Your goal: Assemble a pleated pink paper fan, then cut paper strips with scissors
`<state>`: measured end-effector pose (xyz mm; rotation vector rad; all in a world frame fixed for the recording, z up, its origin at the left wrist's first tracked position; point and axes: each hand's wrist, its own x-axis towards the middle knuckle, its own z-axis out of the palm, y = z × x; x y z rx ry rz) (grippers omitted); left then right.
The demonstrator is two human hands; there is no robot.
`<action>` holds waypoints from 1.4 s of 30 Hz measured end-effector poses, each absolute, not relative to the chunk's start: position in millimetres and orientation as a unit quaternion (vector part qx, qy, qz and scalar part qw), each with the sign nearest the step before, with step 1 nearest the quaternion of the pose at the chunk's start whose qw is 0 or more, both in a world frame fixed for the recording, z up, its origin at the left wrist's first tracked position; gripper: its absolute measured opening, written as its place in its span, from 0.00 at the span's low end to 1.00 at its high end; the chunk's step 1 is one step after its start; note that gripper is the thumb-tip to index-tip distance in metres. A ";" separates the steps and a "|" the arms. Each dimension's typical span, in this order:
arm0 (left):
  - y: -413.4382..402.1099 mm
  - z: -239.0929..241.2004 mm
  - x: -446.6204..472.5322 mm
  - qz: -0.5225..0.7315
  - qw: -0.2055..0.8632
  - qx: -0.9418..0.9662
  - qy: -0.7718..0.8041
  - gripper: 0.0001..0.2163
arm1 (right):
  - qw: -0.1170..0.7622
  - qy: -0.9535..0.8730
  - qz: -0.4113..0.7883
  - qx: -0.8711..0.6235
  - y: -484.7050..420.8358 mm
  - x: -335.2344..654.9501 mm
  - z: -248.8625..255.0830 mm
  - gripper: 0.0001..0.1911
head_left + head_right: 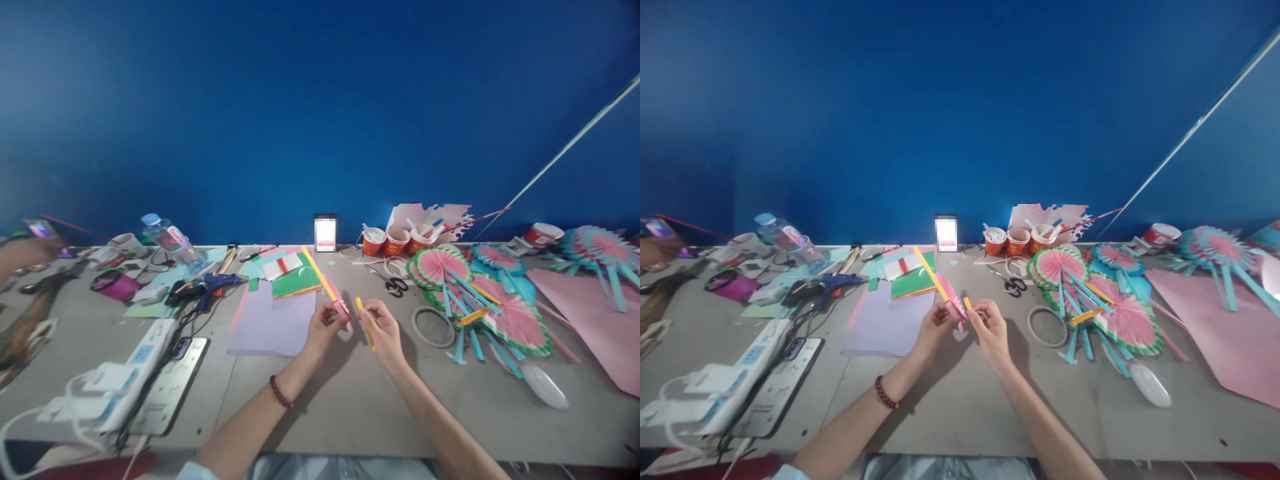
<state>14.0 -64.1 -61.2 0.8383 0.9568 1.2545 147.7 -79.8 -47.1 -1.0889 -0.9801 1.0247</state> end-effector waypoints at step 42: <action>-75.8 -59.2 18.1 0.582 0.502 0.425 0.479 0.10 | 0.525 -0.394 0.528 -0.539 -84.5 128.2 -47.5 0.20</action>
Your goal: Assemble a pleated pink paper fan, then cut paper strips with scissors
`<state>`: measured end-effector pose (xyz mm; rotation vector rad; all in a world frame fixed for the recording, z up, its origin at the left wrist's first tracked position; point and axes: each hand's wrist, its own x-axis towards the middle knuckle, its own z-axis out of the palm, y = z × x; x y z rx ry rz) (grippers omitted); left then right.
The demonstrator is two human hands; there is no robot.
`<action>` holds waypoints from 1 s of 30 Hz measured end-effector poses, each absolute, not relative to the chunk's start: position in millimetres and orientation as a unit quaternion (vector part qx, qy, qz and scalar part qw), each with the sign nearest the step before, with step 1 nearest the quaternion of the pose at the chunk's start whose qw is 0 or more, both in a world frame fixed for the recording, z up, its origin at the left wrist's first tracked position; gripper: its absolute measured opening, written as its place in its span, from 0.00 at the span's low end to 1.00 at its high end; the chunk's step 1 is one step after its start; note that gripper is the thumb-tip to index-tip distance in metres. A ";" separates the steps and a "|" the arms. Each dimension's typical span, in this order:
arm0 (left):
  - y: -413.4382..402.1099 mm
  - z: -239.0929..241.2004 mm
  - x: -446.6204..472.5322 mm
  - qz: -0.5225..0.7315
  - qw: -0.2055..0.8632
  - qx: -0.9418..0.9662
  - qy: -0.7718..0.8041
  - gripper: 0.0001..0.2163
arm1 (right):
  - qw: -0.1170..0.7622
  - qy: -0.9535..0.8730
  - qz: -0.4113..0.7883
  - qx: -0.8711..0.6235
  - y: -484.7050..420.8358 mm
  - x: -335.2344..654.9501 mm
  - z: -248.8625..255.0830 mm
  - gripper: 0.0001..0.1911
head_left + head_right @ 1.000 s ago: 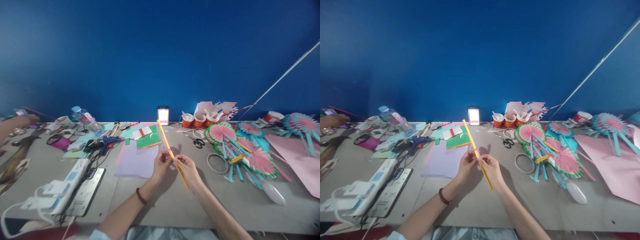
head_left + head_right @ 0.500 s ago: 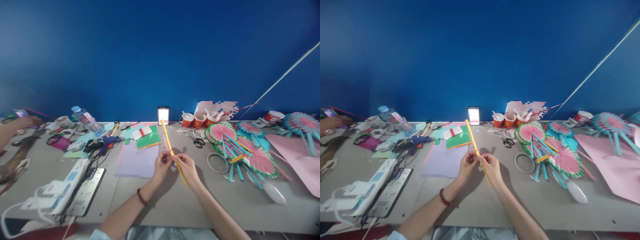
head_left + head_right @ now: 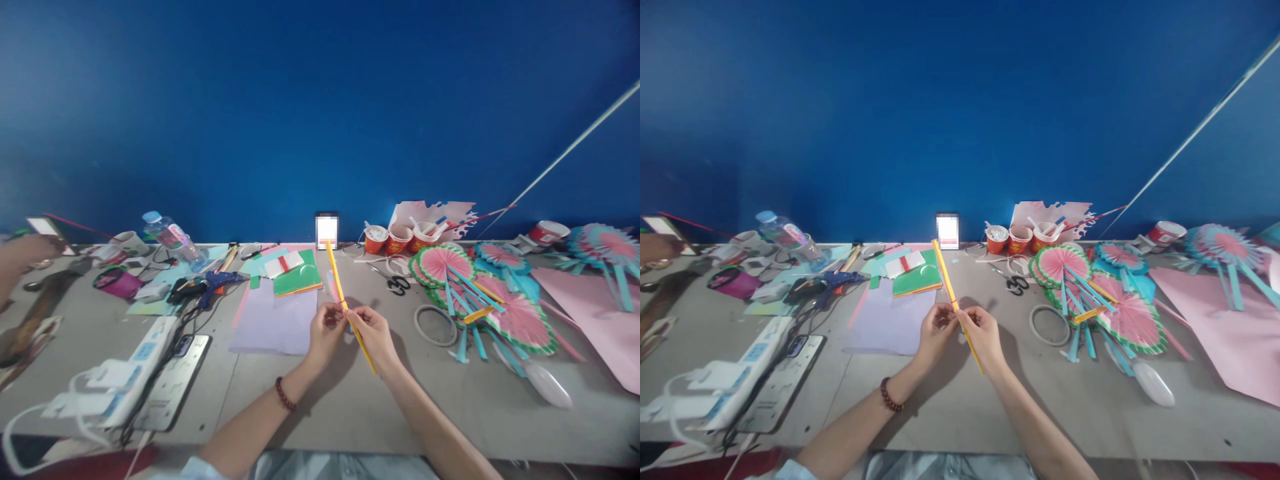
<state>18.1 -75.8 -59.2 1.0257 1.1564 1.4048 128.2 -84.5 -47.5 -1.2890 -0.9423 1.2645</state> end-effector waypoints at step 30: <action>-74.8 -54.2 15.2 0.586 0.551 0.383 0.453 0.12 | 0.500 -0.493 0.424 -0.572 -85.7 129.1 -50.0 0.18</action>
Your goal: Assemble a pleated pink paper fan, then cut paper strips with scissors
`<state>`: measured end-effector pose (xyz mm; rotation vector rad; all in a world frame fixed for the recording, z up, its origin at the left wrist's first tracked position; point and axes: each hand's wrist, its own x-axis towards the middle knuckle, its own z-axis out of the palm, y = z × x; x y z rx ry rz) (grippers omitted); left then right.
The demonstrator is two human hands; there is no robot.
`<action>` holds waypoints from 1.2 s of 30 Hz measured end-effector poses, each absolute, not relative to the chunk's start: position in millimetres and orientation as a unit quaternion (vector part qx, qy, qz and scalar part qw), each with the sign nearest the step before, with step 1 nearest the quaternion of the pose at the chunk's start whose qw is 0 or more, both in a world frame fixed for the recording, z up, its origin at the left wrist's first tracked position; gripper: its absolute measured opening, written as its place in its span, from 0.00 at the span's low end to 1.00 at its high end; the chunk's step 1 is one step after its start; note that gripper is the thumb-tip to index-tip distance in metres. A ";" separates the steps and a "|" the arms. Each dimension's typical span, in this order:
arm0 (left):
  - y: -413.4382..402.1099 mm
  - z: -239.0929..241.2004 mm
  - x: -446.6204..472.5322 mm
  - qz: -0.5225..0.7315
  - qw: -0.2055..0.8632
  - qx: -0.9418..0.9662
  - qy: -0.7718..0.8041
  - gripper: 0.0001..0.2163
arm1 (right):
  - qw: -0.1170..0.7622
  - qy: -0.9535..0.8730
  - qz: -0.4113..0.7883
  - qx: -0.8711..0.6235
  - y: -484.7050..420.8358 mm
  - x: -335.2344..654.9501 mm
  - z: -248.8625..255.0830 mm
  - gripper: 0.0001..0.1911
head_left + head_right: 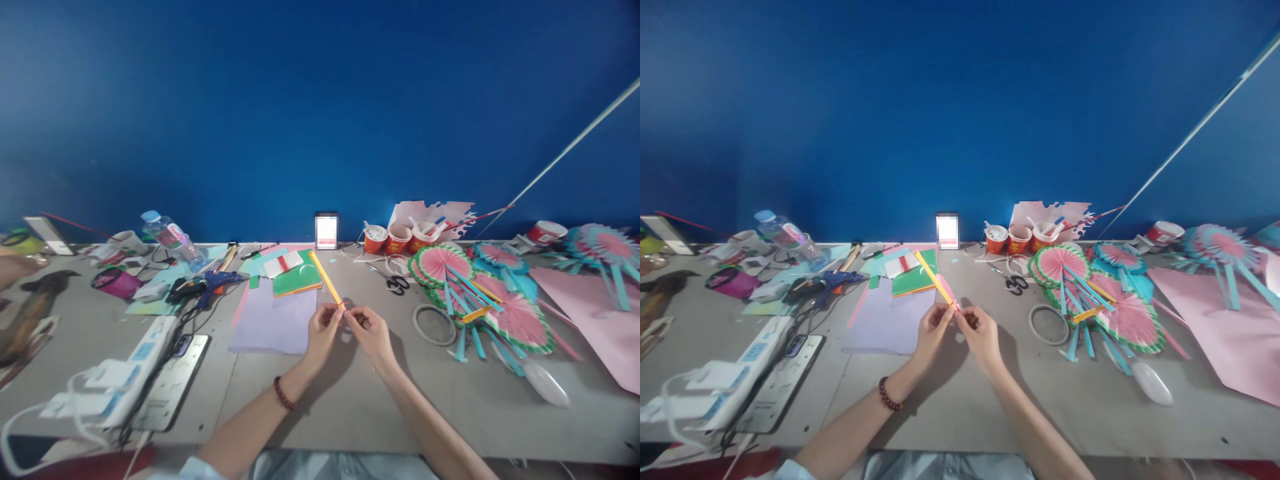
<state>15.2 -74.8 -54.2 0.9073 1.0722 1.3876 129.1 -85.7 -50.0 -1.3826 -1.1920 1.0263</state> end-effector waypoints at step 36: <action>-77.7 -51.3 17.0 0.594 0.545 0.375 0.459 0.12 | 0.443 -0.494 0.427 -0.614 -77.3 147.4 -42.9 0.18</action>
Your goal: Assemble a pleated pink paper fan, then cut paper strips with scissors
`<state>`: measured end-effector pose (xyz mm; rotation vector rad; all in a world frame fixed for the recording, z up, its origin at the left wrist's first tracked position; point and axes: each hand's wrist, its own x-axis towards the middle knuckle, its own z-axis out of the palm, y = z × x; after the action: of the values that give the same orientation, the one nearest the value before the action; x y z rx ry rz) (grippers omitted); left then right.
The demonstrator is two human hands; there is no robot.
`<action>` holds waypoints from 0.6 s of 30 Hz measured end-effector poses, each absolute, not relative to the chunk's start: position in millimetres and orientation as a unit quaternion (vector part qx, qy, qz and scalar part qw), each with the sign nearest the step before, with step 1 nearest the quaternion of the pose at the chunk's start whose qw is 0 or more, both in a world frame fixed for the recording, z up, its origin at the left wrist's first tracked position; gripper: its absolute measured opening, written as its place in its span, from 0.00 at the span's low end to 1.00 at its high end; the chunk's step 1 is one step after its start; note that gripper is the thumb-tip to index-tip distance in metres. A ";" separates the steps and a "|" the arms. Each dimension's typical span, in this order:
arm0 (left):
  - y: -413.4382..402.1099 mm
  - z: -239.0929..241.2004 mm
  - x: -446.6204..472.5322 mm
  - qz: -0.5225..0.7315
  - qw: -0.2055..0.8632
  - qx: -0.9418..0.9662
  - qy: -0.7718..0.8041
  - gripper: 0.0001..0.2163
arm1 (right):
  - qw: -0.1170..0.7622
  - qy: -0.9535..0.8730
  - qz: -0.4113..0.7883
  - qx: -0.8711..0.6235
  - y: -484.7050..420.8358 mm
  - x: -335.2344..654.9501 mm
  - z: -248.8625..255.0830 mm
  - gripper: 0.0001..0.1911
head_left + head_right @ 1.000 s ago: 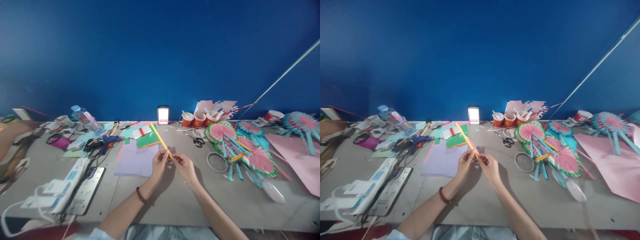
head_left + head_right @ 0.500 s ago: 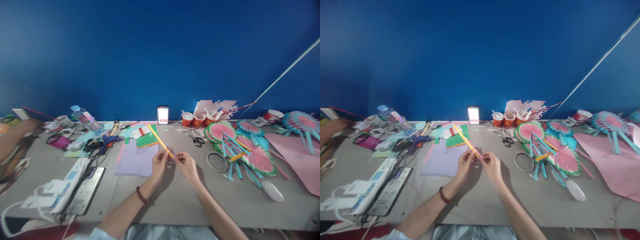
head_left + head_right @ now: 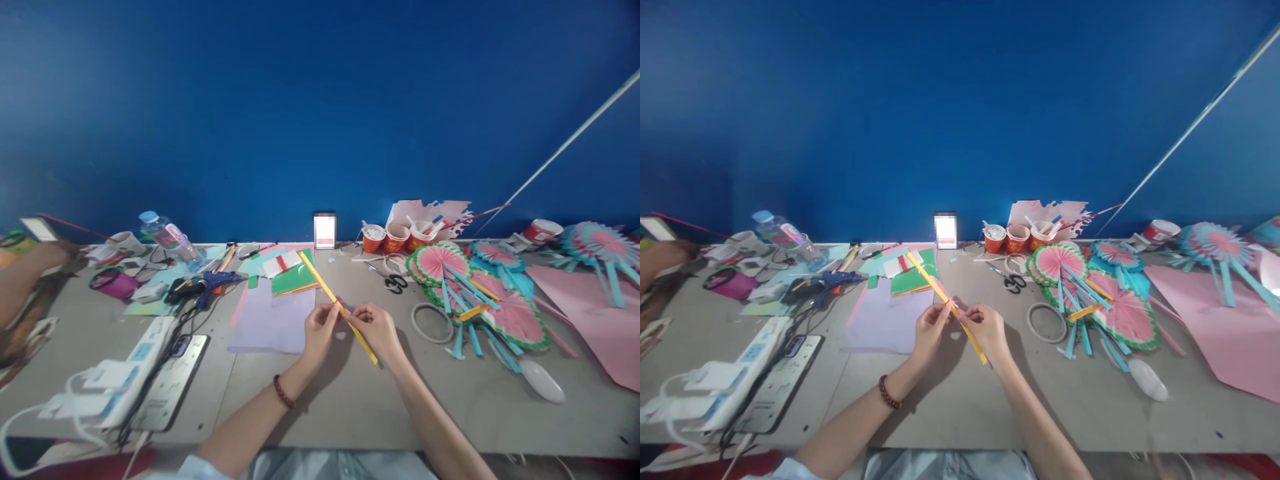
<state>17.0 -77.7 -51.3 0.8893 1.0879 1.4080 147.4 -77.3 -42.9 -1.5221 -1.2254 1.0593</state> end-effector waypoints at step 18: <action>-71.7 -58.4 12.4 0.591 0.549 0.344 0.482 0.15 | 0.424 -0.550 0.411 -0.591 -74.1 151.9 -58.6 0.15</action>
<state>12.4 -71.7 -58.4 0.8154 1.1405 1.3986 151.9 -74.1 -58.6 -1.4785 -1.3757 1.0284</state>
